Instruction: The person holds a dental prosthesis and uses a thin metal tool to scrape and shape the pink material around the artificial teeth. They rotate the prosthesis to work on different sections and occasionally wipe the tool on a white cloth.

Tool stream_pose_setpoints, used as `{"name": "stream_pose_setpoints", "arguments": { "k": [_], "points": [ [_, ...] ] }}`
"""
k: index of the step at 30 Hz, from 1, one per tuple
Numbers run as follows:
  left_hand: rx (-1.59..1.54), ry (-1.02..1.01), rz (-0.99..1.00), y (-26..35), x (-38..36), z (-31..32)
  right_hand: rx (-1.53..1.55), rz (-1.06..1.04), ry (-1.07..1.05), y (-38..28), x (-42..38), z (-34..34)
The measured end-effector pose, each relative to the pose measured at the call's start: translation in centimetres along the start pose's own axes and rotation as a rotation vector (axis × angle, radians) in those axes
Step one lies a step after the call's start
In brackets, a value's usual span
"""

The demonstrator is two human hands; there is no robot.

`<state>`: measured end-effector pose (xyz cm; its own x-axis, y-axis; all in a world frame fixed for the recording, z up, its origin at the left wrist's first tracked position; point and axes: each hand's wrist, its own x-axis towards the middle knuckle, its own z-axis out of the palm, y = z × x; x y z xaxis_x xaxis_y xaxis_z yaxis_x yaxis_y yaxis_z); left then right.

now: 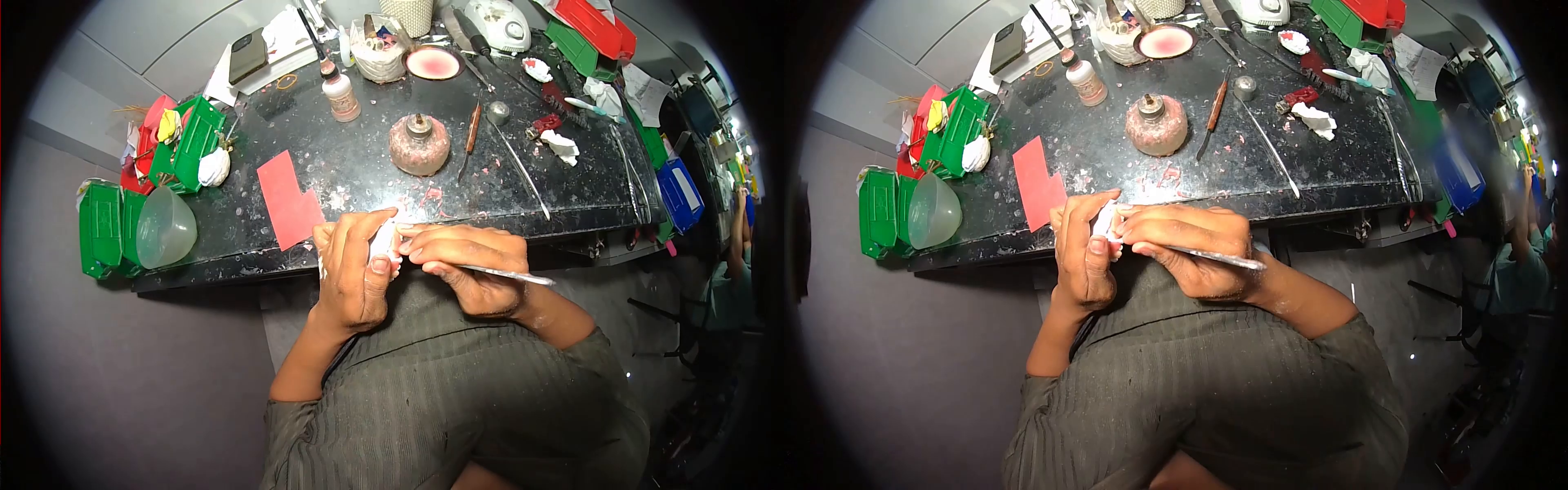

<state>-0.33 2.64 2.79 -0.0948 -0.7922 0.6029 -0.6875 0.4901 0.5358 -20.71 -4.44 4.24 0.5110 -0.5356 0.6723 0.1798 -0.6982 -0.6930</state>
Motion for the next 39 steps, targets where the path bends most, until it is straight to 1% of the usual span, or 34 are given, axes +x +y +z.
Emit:
{"name": "stream_pose_setpoints", "arguments": {
  "k": [4, 8, 11, 12, 14, 16, 18, 20, 22, 23, 24, 26, 27, 29, 31, 32, 34, 35, 36, 38, 39],
  "points": [
    [0.038, -0.005, -0.018, 0.26, -0.02, -0.01, -0.014, 0.008, 0.046, 0.00, 0.12, 0.01],
    [0.045, 0.008, 0.000, -0.27, -0.22, 0.28, -0.014, -0.020, -0.017, -0.03, 0.27, -0.08],
    [0.046, -0.008, -0.007, 0.10, 0.00, 0.11, 0.036, 0.078, 0.015, -0.02, 0.20, -0.13],
    [0.047, -0.008, -0.006, -0.02, -0.06, 0.14, 0.036, 0.077, 0.016, 0.10, 0.09, 0.03],
    [0.045, -0.002, -0.001, -0.37, -0.24, 0.26, 0.005, 0.005, -0.011, 0.29, 0.00, 0.19],
    [0.038, -0.002, -0.007, -0.15, -0.09, 0.16, 0.015, -0.001, -0.029, 0.29, 0.11, -0.06],
    [0.029, -0.001, -0.015, 0.09, -0.09, 0.18, 0.096, 0.099, 0.055, 0.32, 0.10, -0.15],
    [-0.027, -0.010, -0.044, 0.20, -0.04, 0.16, 0.098, 0.118, 0.052, 0.40, 0.00, 0.09],
    [-0.076, -0.003, -0.061, -0.05, -0.14, 0.35, 0.049, -0.003, 0.014, 0.64, -0.06, 0.24],
    [-0.129, -0.002, -0.080, -0.12, -0.22, 0.47, 0.068, -0.013, 0.004, 0.62, 0.04, 0.08],
    [-0.131, -0.004, -0.081, -0.10, -0.20, 0.47, 0.068, -0.010, 0.006, 0.50, 0.06, -0.02],
    [-0.185, -0.024, -0.110, -0.03, -0.22, 0.31, 0.154, 0.130, 0.051, 0.27, 0.04, -0.09],
    [-0.184, -0.024, -0.110, 0.02, -0.33, 0.27, 0.154, 0.130, 0.051, 0.29, 0.03, -0.07],
    [-0.264, -0.074, -0.228, 0.10, -0.52, 0.19, 0.103, 0.049, 0.011, 0.43, 0.09, -0.04],
    [-0.291, -0.072, -0.238, 0.03, -0.52, 0.25, 0.080, -0.016, -0.010, 0.65, 0.00, 0.02],
    [-0.320, -0.073, -0.250, 0.05, -0.61, 0.30, 0.079, -0.012, -0.009, 0.57, -0.07, 0.04],
    [-0.326, -0.079, -0.247, 0.19, -0.53, 0.34, 0.170, 0.120, 0.053, 0.26, -0.02, 0.02],
    [-0.327, -0.082, -0.242, 0.21, -0.46, 0.29, 0.156, 0.138, 0.047, 0.07, 0.16, -0.01],
    [-0.326, -0.081, -0.242, 0.20, -0.49, 0.24, 0.157, 0.136, 0.046, 0.10, 0.21, -0.01],
    [-0.275, -0.075, -0.243, 0.14, -0.50, 0.19, 0.088, 0.036, -0.014, 0.24, 0.30, -0.17],
    [-0.275, -0.076, -0.242, 0.18, -0.36, 0.15, 0.093, 0.052, -0.022, 0.28, 0.23, -0.22]
  ]
}}
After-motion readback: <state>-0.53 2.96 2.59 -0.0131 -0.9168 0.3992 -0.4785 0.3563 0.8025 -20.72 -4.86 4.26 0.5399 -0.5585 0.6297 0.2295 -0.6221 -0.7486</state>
